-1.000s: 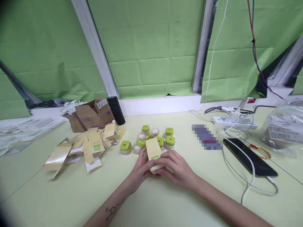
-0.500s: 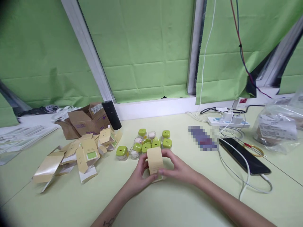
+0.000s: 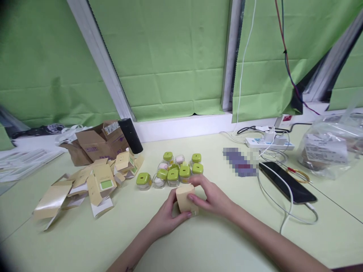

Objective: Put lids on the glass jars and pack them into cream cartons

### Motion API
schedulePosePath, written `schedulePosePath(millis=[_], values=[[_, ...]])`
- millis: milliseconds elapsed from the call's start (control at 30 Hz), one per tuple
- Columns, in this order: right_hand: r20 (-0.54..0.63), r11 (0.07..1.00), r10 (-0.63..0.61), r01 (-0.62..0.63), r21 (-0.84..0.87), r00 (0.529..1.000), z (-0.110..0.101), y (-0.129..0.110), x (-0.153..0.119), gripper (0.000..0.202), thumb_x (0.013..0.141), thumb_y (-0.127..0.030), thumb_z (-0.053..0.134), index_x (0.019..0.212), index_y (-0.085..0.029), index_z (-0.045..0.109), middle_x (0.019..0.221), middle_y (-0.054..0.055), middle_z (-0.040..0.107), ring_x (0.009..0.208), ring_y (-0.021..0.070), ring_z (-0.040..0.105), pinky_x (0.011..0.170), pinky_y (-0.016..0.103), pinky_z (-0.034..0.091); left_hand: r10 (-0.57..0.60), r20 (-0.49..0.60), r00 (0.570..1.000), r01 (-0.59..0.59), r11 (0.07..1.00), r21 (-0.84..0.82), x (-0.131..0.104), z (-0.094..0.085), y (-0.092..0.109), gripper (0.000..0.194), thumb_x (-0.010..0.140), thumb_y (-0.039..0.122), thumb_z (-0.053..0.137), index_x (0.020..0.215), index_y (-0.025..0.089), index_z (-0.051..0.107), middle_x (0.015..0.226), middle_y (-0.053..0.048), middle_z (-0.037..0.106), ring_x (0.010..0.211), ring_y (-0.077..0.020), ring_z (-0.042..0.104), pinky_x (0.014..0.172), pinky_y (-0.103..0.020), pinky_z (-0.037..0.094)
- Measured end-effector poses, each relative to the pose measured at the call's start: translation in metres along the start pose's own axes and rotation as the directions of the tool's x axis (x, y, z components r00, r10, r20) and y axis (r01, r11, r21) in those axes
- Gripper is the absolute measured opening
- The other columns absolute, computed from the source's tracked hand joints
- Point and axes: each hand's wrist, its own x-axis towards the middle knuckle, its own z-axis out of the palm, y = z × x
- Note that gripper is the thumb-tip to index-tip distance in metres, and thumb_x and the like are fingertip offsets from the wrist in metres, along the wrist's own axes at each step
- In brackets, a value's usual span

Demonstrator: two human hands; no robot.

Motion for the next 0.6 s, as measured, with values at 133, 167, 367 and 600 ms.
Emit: schedulePosePath(millis=[133,167,367,600], values=[[0.051,0.969,0.184,-0.190,0.161,0.982,0.003,-0.006,0.007,0.019,0.091,-0.034,0.045,0.103,-0.023,0.055,0.107,0.008,0.058,0.100,0.0199,0.056,0.087,0.035,0.047,-0.036,-0.001,0.999,0.036,0.998,-0.044,0.001,0.001,0.001,0.063,0.074,0.026,0.065,0.124,0.025,0.027,0.125,-0.010,0.050,0.117,-0.0232,0.047,0.096,-0.039,0.039],[0.080,0.955,0.220,-0.231,0.186,0.972,0.004,-0.007,0.008,0.020,0.091,-0.036,0.044,0.095,-0.022,0.058,0.101,0.007,0.060,0.098,0.0204,0.056,0.086,0.036,0.047,-0.040,0.003,0.999,0.040,0.998,-0.057,0.001,0.001,0.001,0.063,0.074,0.026,0.065,0.124,0.025,0.026,0.124,-0.010,0.051,0.116,-0.0230,0.047,0.096,-0.039,0.039],[0.110,0.786,0.495,-0.498,0.367,0.862,0.013,-0.009,0.011,0.030,0.084,-0.047,0.051,0.095,-0.021,0.060,0.095,0.005,0.063,0.087,0.0210,0.059,0.075,0.034,0.048,-0.037,0.008,0.999,0.038,0.993,-0.110,0.001,0.002,-0.001,0.060,0.076,0.026,0.063,0.119,0.025,0.021,0.126,-0.012,0.049,0.116,-0.0233,0.048,0.096,-0.043,0.038],[0.163,0.652,0.599,-0.595,0.470,0.784,0.016,-0.012,0.013,0.030,0.080,-0.047,0.056,0.088,-0.019,0.061,0.084,0.004,0.065,0.078,0.0203,0.060,0.066,0.031,0.046,-0.040,0.007,0.999,0.041,0.995,-0.087,0.001,0.001,-0.002,0.057,0.076,0.027,0.064,0.118,0.025,0.026,0.125,-0.012,0.049,0.119,-0.0248,0.045,0.097,-0.044,0.037]])
